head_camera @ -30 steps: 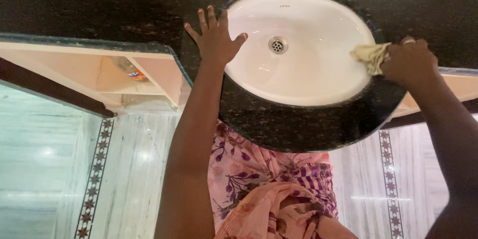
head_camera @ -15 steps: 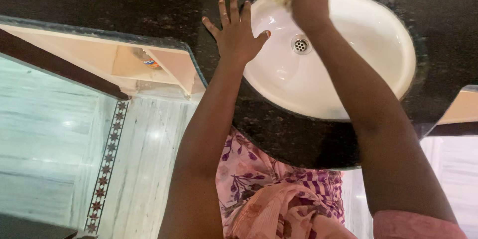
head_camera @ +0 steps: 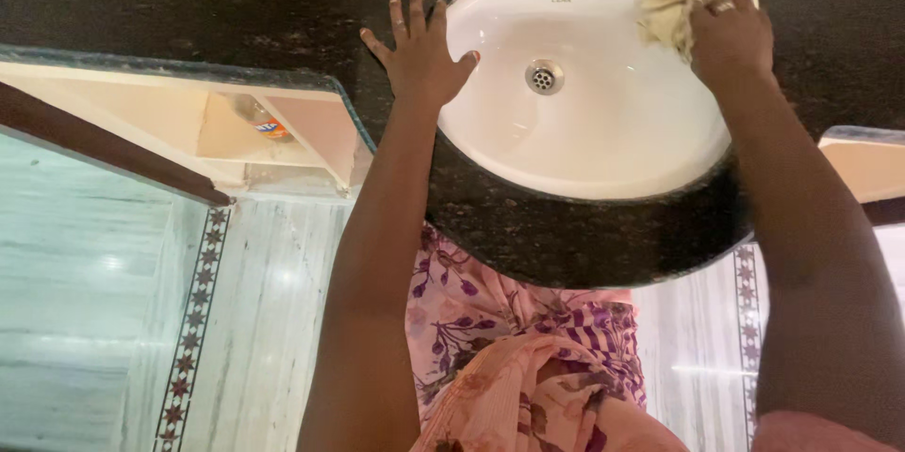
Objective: The person wipes the interior of a white bathroom sink and the surrounding dark countertop using a cloth. The person repeatedly scrubs the basin and rim, moving the cloth around the sink surface.
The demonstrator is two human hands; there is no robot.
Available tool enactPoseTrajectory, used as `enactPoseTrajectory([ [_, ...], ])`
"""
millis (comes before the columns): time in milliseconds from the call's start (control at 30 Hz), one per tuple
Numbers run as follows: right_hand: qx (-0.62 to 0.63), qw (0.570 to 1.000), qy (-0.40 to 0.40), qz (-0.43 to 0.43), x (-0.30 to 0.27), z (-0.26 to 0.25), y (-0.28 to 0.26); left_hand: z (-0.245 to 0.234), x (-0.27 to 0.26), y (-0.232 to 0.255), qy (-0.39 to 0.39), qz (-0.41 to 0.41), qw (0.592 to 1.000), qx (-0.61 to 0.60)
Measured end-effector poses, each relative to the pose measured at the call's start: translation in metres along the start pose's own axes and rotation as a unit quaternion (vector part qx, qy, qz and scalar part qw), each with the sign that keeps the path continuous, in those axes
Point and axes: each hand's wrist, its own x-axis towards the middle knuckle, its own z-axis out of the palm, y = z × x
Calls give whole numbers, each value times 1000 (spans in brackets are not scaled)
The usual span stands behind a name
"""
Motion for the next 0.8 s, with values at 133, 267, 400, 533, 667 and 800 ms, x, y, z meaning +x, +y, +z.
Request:
enactPoseTrajectory([
  [133, 96, 970, -204, 92, -99, -84, 0, 12, 3, -8, 31, 18, 999, -15],
  [267, 158, 958, -215, 103, -159, -182, -53, 18, -1, -9, 45, 23, 999, -7],
  [400, 327, 931, -148, 65, -166, -242, -117, 22, -2, -9, 43, 26, 999, 8],
  [533, 418, 909, -2, -4, -159, -270, -174, 29, -2, -15, 70, 42, 997, 10],
  [667, 407, 913, 9, -35, -167, -264, -167, 26, -5, -16, 48, 35, 998, 0],
  [800, 313, 938, -145, -20, -178, -228, -102, 22, -12, -14, 50, 53, 997, -2],
])
